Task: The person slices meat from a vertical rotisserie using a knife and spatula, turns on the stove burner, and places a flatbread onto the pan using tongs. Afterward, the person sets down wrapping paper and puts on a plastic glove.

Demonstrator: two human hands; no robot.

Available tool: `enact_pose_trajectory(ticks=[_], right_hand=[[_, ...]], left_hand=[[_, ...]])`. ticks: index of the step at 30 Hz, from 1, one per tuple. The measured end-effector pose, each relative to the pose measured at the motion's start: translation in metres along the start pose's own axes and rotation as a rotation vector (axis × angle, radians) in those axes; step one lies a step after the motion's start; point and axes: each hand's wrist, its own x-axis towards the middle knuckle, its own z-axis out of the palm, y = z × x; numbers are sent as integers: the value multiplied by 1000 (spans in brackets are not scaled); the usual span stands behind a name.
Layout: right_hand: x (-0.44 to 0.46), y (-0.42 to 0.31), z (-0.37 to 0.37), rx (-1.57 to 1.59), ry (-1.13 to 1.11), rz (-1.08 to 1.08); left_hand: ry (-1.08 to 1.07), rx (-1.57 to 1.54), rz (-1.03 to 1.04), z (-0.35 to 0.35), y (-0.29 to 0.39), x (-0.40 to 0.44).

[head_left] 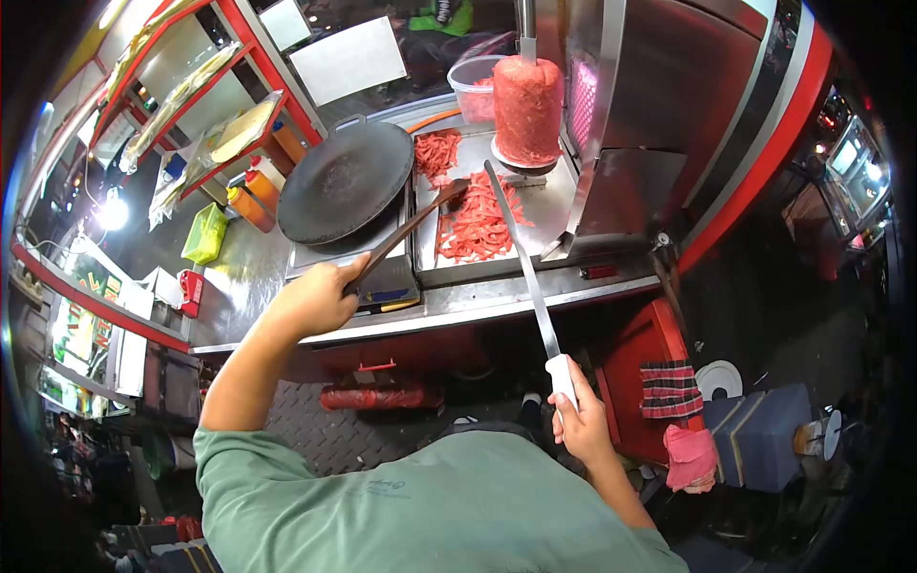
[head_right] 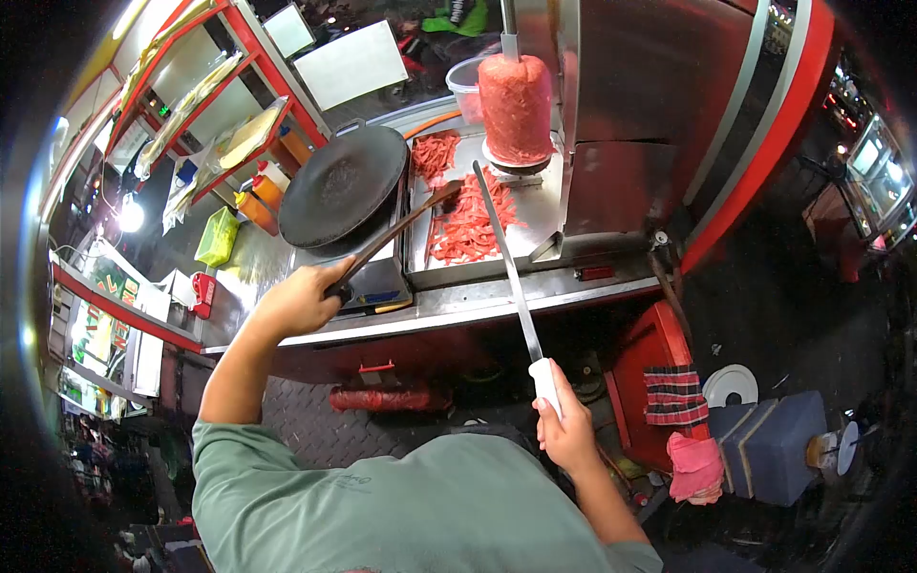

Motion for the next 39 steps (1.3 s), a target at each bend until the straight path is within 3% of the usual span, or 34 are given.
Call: enact_pose_trajectory(ticks=[5, 8, 11, 13, 15, 17, 19, 23, 27, 29, 30, 34, 37, 38, 39], right_hand=[[2, 2, -1, 44, 1, -8], [6, -1, -2, 48, 3, -8], [10, -4, -2, 48, 5, 8], [13, -3, -1, 60, -1, -9], [18, -1, 1, 80, -14, -1], [19, -4, 4, 78, -20, -25], [19, -4, 5, 100, -23, -30], [12, -11, -8, 164, 2, -20], [8, -16, -22, 164, -10, -31], [8, -18, -23, 146, -8, -50], [9, -19, -23, 137, -8, -58], [23, -20, -15, 151, -22, -100], [40, -31, -1, 136, -25, -82], [47, -32, 2, 124, -34, -88], [54, -33, 6, 133, -38, -101]], left_hand=[[-85, -140, 21, -29, -2, -65], [-133, -344, -215, -48, -3, -92], [-99, -476, -215, -26, -1, -96], [1, -480, 26, 27, -13, -76], [-165, -517, -136, 41, 24, -55], [44, -421, 104, 97, 14, -36], [111, -429, 178, 102, 30, -38], [82, -302, 63, 73, 10, -60], [-84, -345, 29, 11, -30, -99], [-22, -477, 143, -3, -44, -114], [-31, -472, 106, -9, -42, -118], [55, -684, 92, 28, -35, -85], [61, -694, 222, 86, -30, -38], [-151, -613, 77, 79, -17, -28], [50, -605, 242, 110, -21, -18]])
